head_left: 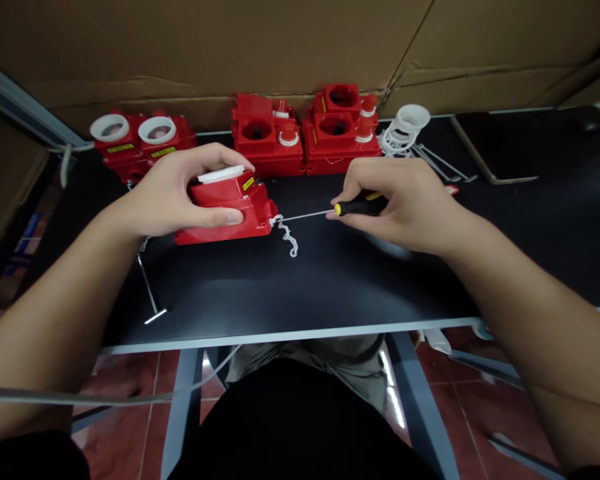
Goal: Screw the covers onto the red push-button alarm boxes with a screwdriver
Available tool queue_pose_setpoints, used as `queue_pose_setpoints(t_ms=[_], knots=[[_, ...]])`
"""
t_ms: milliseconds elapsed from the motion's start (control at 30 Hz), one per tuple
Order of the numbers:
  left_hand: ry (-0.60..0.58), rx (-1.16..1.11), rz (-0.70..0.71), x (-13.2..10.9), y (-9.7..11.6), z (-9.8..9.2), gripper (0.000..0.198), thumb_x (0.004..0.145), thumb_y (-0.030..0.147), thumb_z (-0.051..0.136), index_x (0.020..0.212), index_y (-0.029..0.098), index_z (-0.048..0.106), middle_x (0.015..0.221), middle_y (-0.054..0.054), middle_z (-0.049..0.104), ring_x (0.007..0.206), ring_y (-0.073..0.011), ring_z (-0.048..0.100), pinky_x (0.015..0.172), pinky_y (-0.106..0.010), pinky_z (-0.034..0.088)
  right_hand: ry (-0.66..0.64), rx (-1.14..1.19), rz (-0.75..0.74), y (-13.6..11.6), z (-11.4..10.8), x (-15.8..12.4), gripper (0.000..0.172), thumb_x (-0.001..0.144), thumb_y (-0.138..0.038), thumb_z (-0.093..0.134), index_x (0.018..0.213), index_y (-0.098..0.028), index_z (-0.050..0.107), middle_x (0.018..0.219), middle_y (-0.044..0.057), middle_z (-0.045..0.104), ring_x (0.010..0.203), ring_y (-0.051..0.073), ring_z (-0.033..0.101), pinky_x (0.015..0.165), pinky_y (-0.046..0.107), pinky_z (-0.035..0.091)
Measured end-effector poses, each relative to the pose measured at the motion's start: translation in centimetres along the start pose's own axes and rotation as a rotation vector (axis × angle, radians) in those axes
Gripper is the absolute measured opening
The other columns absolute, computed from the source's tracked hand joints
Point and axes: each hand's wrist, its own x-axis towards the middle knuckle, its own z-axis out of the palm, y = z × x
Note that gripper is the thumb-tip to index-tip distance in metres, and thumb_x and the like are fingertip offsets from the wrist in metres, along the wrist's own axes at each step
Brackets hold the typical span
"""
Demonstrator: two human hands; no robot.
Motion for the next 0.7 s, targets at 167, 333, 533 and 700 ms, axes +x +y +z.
queue_pose_setpoints(t_ms=[167,333,533,700], knots=[[-0.008,0.135,0.032,0.2,0.9,0.3,0.085,0.088,0.085,0.095,0.147,0.025,0.083,0.15,-0.007,0.091,0.132,-0.0383,0.083,0.126,-0.054,0.068,-0.087,-0.054,0.078,-0.9,-0.2,0.0,0.028,0.113,-0.057,0.085,0.101,-0.032,0.079,0.098,0.004,0.086,0.086,0.028,0.076,0.087,0.048,0.058],[-0.046,0.206,0.068,0.2,0.9,0.4,0.085,0.091,0.083,0.091,0.152,0.025,0.081,0.148,-0.006,0.092,0.127,-0.0351,0.083,0.121,-0.049,0.068,-0.173,-0.049,0.127,-1.6,-0.8,0.1,0.043,0.124,-0.051,0.055,0.088,-0.03,0.065,0.09,0.006,0.074,0.079,0.026,0.066,0.084,0.049,0.049],[-0.003,0.207,0.066,0.3,-0.2,0.1,0.087,0.089,0.093,0.09,0.15,0.03,0.082,0.148,-0.001,0.09,0.131,-0.0357,0.084,0.122,-0.051,0.067,-0.197,-0.051,0.131,-0.5,-0.6,0.3,0.039,0.123,-0.054,0.057,0.096,-0.03,0.072,0.103,0.008,0.077,0.086,0.028,0.069,0.087,0.051,0.052],[-0.035,0.188,0.071,0.2,0.1,0.4,0.089,0.09,0.088,0.092,0.152,0.024,0.082,0.148,-0.005,0.091,0.125,-0.0333,0.083,0.12,-0.048,0.068,-0.154,-0.041,0.047,0.0,-0.7,0.2,0.025,0.12,-0.05,0.072,0.106,-0.031,0.08,0.11,0.008,0.079,0.093,0.028,0.073,0.094,0.052,0.062]])
